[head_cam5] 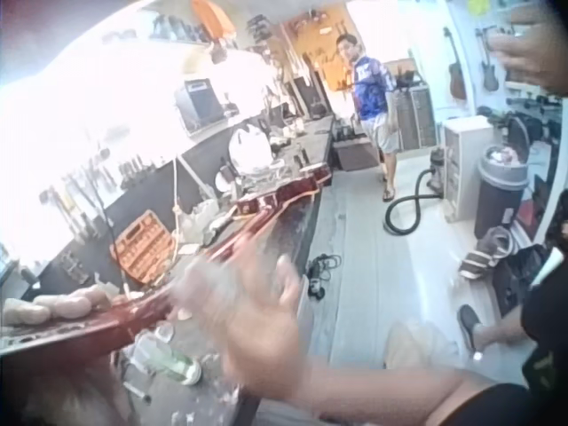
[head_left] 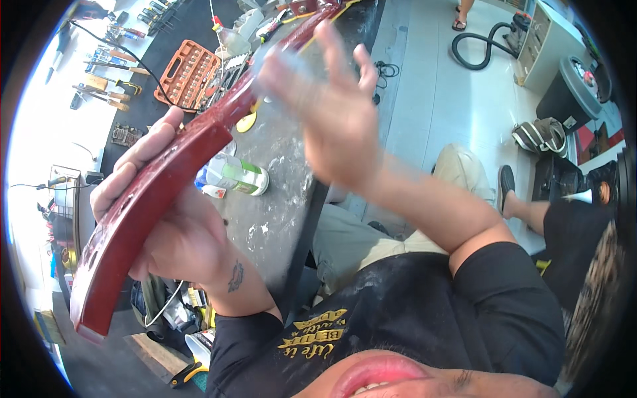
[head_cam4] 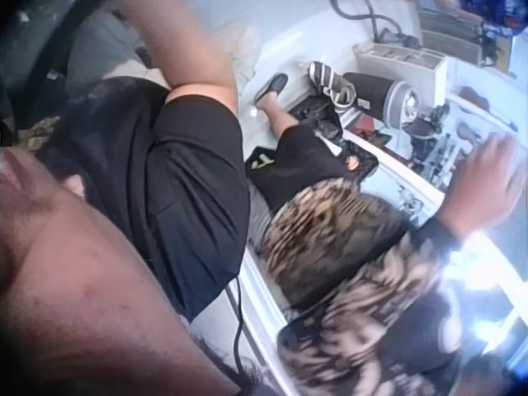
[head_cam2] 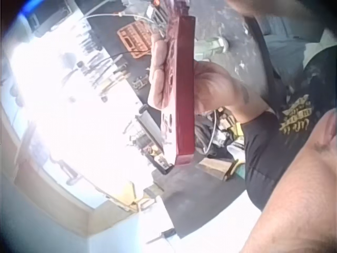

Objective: The person polishes the neck and headstock of a red electric guitar using a circular pad and a cloth.

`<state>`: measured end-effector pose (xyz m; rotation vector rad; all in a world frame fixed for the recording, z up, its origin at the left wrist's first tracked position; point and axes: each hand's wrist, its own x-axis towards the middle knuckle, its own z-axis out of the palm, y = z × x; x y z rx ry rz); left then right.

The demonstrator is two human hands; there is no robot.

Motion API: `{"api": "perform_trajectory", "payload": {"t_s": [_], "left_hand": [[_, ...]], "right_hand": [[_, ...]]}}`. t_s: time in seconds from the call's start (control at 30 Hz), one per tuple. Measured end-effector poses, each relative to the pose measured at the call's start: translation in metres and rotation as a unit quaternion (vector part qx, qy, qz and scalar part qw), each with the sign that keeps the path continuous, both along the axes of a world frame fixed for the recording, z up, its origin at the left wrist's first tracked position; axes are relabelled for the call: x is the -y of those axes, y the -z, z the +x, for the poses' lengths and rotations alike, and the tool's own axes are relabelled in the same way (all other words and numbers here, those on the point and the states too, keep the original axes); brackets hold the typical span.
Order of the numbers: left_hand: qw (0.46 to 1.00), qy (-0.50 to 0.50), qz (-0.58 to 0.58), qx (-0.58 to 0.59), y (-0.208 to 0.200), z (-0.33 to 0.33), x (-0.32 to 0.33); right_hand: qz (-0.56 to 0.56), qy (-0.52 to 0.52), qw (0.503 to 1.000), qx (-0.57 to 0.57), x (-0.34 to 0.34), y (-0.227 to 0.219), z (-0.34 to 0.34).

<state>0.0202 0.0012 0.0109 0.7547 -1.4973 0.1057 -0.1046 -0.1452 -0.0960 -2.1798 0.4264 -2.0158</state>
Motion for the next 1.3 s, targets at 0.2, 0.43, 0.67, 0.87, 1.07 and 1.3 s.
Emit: {"api": "perform_trajectory", "payload": {"t_s": [0.2,0.43,0.67,0.87,1.07,1.3], "left_hand": [[1.000,-0.008,-0.012,0.010,0.000,-0.003,0.000],[0.998,-0.054,-0.016,0.008,0.001,-0.008,0.003],[1.000,0.001,-0.011,0.021,0.000,-0.008,0.001],[1.000,-0.010,-0.005,0.024,-0.001,-0.006,-0.001],[1.000,0.003,-0.001,0.030,-0.001,-0.004,0.001],[0.999,0.003,0.006,0.040,-0.001,-0.015,0.002]], "right_hand": [[0.053,-0.104,0.993,0.008,-0.022,-0.018,-0.014],[0.017,-0.059,0.997,-0.043,-0.018,-0.026,-0.026],[0.019,-0.070,0.996,-0.055,-0.025,-0.032,-0.036],[0.042,-0.062,0.996,-0.058,-0.010,-0.016,-0.023],[0.036,-0.079,0.995,-0.041,-0.015,-0.009,-0.024],[0.003,-0.195,0.981,-0.019,-0.014,-0.009,-0.069]]}}
